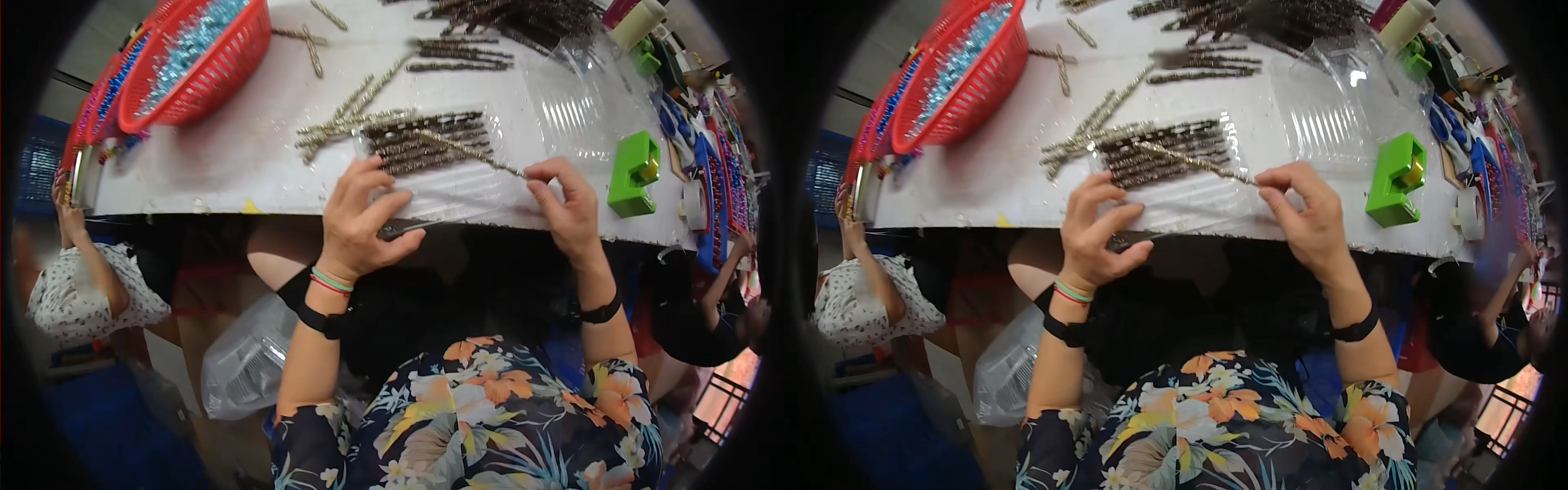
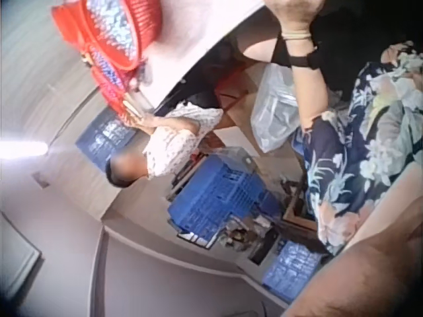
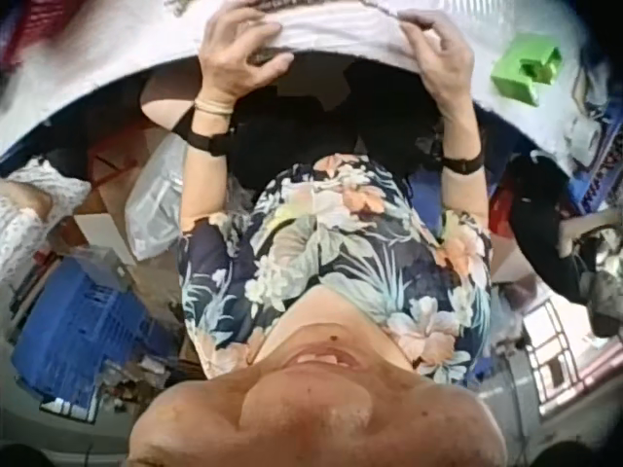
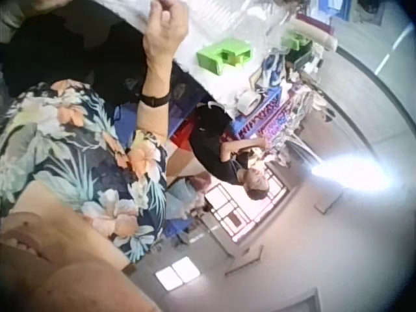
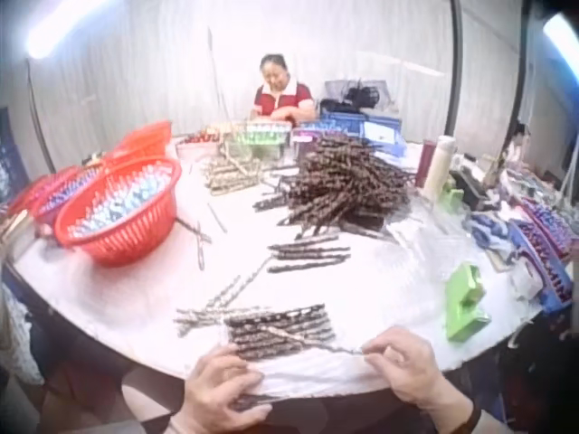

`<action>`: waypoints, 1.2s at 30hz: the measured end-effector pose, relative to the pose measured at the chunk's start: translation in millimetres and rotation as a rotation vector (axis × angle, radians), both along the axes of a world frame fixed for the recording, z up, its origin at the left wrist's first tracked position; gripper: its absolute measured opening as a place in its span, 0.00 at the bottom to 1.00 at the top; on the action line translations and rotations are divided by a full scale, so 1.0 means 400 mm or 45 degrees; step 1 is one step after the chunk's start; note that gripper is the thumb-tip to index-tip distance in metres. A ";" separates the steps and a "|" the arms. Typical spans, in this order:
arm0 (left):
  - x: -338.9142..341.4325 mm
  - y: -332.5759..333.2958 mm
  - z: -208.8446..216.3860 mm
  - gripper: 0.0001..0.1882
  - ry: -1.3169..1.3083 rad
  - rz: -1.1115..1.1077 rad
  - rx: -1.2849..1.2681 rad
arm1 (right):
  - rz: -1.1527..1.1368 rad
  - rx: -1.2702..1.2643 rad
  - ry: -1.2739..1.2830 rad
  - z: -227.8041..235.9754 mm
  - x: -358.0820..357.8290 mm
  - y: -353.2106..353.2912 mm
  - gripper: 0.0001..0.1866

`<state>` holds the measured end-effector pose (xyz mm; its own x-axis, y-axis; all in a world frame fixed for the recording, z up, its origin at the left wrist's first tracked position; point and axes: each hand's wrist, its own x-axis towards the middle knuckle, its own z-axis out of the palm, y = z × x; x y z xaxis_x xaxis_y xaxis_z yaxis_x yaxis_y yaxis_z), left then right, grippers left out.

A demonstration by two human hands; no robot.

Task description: The person places glittery sticks into a clear plastic tray, seals it with tape, and places it in a blue basket. They then pick up a needle and thread, attempting to tie a knot. The person continues to handle the sticks and thread throughout the clip.

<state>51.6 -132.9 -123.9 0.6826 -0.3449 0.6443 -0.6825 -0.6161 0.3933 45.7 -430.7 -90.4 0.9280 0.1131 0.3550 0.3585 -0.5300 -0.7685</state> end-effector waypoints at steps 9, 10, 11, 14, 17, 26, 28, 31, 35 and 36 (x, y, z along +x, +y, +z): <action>0.028 -0.007 -0.039 0.21 0.057 -0.079 -0.043 | 0.198 -0.472 -0.086 0.061 0.069 -0.008 0.08; 0.030 -0.008 -0.037 0.21 0.053 -0.085 -0.042 | 0.212 -0.488 -0.091 0.061 0.074 -0.001 0.08; 0.032 -0.009 -0.032 0.20 0.050 -0.091 -0.042 | 0.227 -0.503 -0.096 0.061 0.078 0.006 0.08; 0.036 -0.008 -0.029 0.21 0.061 -0.109 -0.044 | 0.289 -0.543 -0.169 0.048 0.096 0.030 0.07; 0.040 -0.006 -0.026 0.21 0.070 -0.107 -0.015 | 0.272 -0.562 -0.174 0.034 0.102 0.048 0.08; 0.034 -0.010 -0.025 0.21 0.093 -0.071 0.050 | 0.195 -0.678 -0.264 0.024 0.109 0.055 0.06; 0.035 -0.009 -0.026 0.21 0.091 -0.079 0.061 | 0.196 -0.704 -0.204 0.026 0.103 0.058 0.05; 0.031 -0.006 -0.029 0.22 0.095 -0.087 0.056 | 0.223 -0.700 -0.153 0.051 0.121 0.061 0.04; 0.036 -0.013 -0.024 0.22 0.087 -0.126 0.043 | 0.285 -0.419 -0.176 0.077 0.208 0.098 0.05; 0.036 -0.009 -0.025 0.22 0.089 -0.147 0.041 | 0.333 -0.415 -0.147 0.076 0.239 0.123 0.05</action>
<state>66.0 -136.4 -133.7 0.6802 -0.4437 0.5836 -0.7211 -0.5482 0.4237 141.2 -381.4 -60.0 0.8095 0.4624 0.3619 0.5869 -0.6181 -0.5229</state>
